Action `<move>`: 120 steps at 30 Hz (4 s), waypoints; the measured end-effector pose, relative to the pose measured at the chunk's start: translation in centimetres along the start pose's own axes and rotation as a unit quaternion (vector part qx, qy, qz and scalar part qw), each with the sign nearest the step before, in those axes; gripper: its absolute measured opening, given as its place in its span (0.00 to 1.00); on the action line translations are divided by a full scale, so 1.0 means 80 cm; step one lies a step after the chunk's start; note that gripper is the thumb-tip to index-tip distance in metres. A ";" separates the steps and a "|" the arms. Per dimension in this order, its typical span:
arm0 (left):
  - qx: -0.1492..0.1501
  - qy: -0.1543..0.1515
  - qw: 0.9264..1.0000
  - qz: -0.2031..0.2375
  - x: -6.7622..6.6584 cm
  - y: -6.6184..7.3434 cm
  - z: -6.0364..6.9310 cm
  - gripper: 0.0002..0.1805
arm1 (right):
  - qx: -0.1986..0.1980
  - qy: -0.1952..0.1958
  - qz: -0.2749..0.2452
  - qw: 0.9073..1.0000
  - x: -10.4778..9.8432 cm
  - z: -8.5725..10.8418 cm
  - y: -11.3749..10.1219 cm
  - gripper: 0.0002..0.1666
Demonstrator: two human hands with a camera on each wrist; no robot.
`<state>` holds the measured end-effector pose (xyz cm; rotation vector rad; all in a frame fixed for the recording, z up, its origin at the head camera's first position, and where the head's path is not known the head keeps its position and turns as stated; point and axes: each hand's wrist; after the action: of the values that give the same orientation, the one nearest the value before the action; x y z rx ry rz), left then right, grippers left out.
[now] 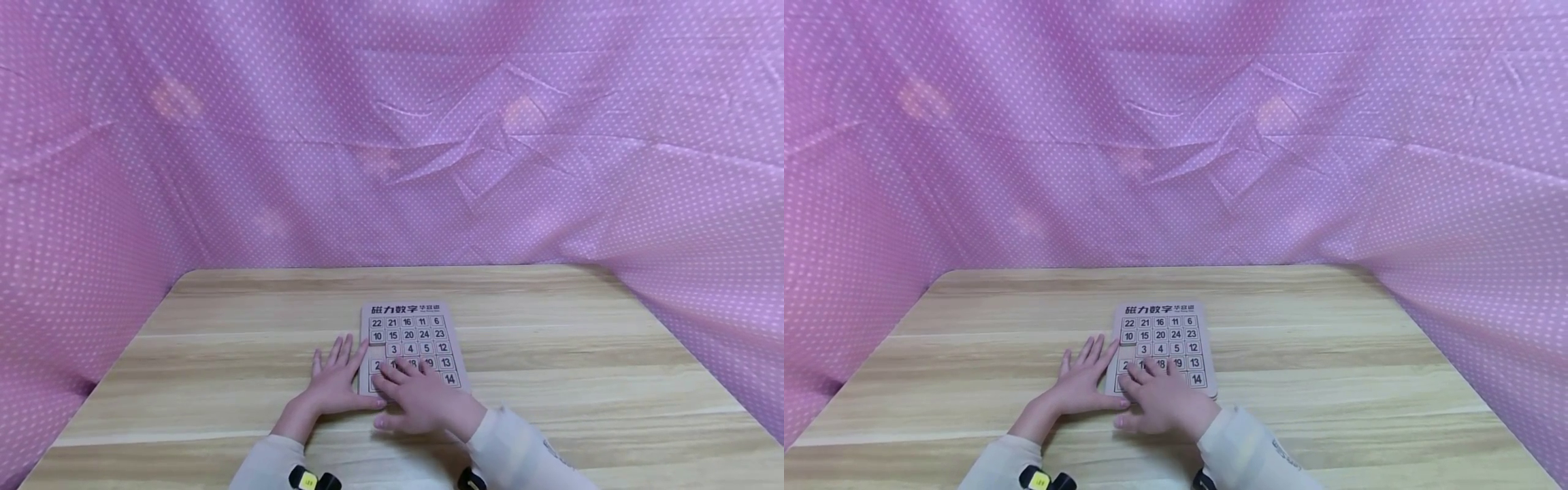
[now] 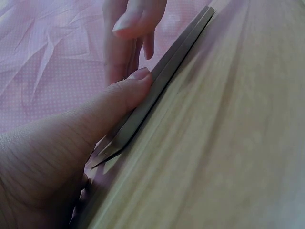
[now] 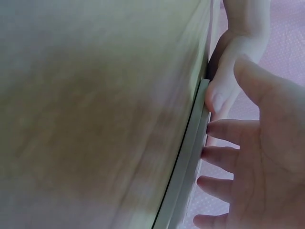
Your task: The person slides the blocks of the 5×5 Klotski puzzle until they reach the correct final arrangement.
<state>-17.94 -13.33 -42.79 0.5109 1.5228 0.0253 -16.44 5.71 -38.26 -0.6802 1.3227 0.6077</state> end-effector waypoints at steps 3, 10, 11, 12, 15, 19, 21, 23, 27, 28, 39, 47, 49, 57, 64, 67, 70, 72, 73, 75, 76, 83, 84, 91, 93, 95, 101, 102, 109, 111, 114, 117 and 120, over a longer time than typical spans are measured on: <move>0.000 0.002 1.000 -0.002 0.001 0.000 0.000 0.62 | -0.004 -0.002 -0.005 1.000 -0.003 0.004 -0.002 0.42; 0.002 0.007 1.000 0.003 0.001 0.002 0.001 0.62 | 0.011 0.014 -0.061 0.998 -0.008 0.014 0.017 0.40; 0.002 0.009 1.000 0.004 0.001 0.002 0.000 0.62 | 0.020 0.018 -0.068 0.997 -0.009 0.017 0.024 0.40; 0.002 0.010 1.000 0.005 0.001 0.002 0.000 0.62 | 0.030 0.023 -0.071 0.997 -0.010 0.021 0.031 0.40; 0.000 0.013 1.000 0.006 0.000 0.002 0.000 0.62 | 0.062 0.030 -0.079 0.995 -0.013 0.031 0.052 0.40; -0.002 0.010 1.000 0.004 0.000 0.003 -0.001 0.63 | 0.101 0.027 -0.081 0.991 -0.015 0.043 0.070 0.40; -0.003 0.008 1.000 0.006 -0.001 0.002 -0.001 0.63 | 0.109 0.024 -0.083 0.990 -0.016 0.045 0.074 0.40; -0.001 0.007 1.000 0.006 -0.001 0.001 -0.001 0.63 | 0.111 0.022 -0.087 0.990 -0.016 0.045 0.076 0.40; 0.000 0.005 1.000 0.008 -0.002 0.000 -0.001 0.62 | 0.106 0.017 -0.094 0.990 -0.015 0.041 0.074 0.41; 0.000 0.005 1.000 0.010 -0.002 0.000 -0.001 0.62 | 0.104 0.017 -0.096 0.990 -0.016 0.040 0.073 0.42; 0.000 0.007 1.000 0.020 -0.006 0.000 -0.002 0.62 | 0.082 0.012 -0.102 0.991 -0.017 0.028 0.064 0.43; 0.001 0.004 1.000 0.023 -0.007 0.003 -0.002 0.62 | 0.054 0.046 -0.111 0.991 -0.015 0.050 0.068 0.41; 0.000 0.002 1.000 0.023 -0.006 0.003 -0.001 0.62 | 0.054 0.047 -0.112 0.991 -0.015 0.063 0.068 0.41; -0.007 0.000 1.000 0.020 -0.008 0.004 -0.002 0.62 | 0.042 0.032 -0.107 0.993 -0.015 0.103 0.060 0.40; -0.005 -0.001 1.000 0.021 -0.011 0.004 -0.001 0.62 | 0.050 0.028 -0.089 0.994 -0.006 0.102 0.058 0.41; -0.004 -0.003 1.000 0.019 -0.010 0.004 0.000 0.62 | 0.053 0.035 -0.081 0.995 -0.002 0.097 0.060 0.41; -0.002 -0.002 1.000 0.018 -0.010 0.004 0.000 0.62 | 0.058 0.037 -0.080 0.994 -0.001 0.092 0.062 0.41; -0.002 -0.003 1.000 0.017 -0.010 0.004 0.000 0.61 | 0.064 0.034 -0.083 0.994 -0.001 0.090 0.063 0.41; -0.001 -0.003 1.000 0.017 -0.010 0.004 0.000 0.61 | 0.067 0.032 -0.084 0.994 -0.001 0.089 0.063 0.41; 0.000 -0.002 1.000 0.018 -0.010 0.004 -0.001 0.61 | 0.073 0.029 -0.081 0.994 -0.002 0.086 0.064 0.41; 0.000 -0.003 1.000 0.018 -0.009 0.004 -0.001 0.61 | 0.076 0.028 -0.082 0.993 -0.003 0.085 0.064 0.41; -0.001 -0.002 1.000 0.020 -0.009 0.003 -0.001 0.61 | 0.082 0.031 -0.071 0.994 -0.008 0.074 0.061 0.41; -0.001 0.000 1.000 0.021 -0.009 0.002 -0.001 0.61 | 0.079 0.034 -0.065 0.994 -0.008 0.071 0.058 0.41; 0.000 0.004 1.000 0.022 -0.008 0.003 0.000 0.60 | 0.038 0.025 -0.025 0.999 -0.007 0.037 0.026 0.40; 0.000 0.001 1.000 0.022 -0.007 0.004 -0.002 0.60 | 0.030 0.021 -0.023 0.999 -0.006 0.029 0.018 0.40; 0.002 0.001 1.000 0.025 -0.006 0.004 -0.004 0.60 | 0.026 0.018 -0.025 0.999 -0.005 0.022 0.011 0.39; 0.002 0.004 1.000 0.020 -0.006 0.002 -0.004 0.61 | 0.026 0.002 -0.018 1.000 -0.004 0.012 0.003 0.36; 0.001 0.004 1.000 0.018 -0.006 0.002 -0.003 0.61 | 0.026 -0.002 -0.017 1.000 -0.004 0.011 0.003 0.35; 0.003 0.003 1.000 0.014 -0.007 0.000 -0.003 0.61 | 0.034 -0.002 -0.023 0.999 -0.001 0.016 0.010 0.33; 0.002 0.003 1.000 0.011 -0.007 0.000 -0.003 0.61 | 0.032 0.003 -0.026 0.999 -0.001 0.019 0.012 0.33; 0.000 0.004 1.000 0.014 -0.008 0.000 -0.003 0.61 | 0.029 0.008 -0.028 0.999 -0.003 0.023 0.016 0.32; -0.001 0.002 1.000 0.017 -0.007 -0.001 -0.004 0.61 | 0.029 0.008 -0.033 0.999 -0.005 0.026 0.019 0.31; -0.003 -0.002 1.000 0.020 -0.007 -0.001 -0.005 0.61 | 0.031 0.005 -0.040 0.999 -0.009 0.028 0.020 0.31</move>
<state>-18.36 -13.48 -42.28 0.5352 1.5091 0.0602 -16.28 8.41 -37.49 -0.6820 1.3131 0.4973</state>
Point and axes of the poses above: each hand's wrist, its own z-axis away from the middle knuckle, its own x-axis out of the palm, y = z × x, and after that the axes turned 1 degree about -z, right-handed
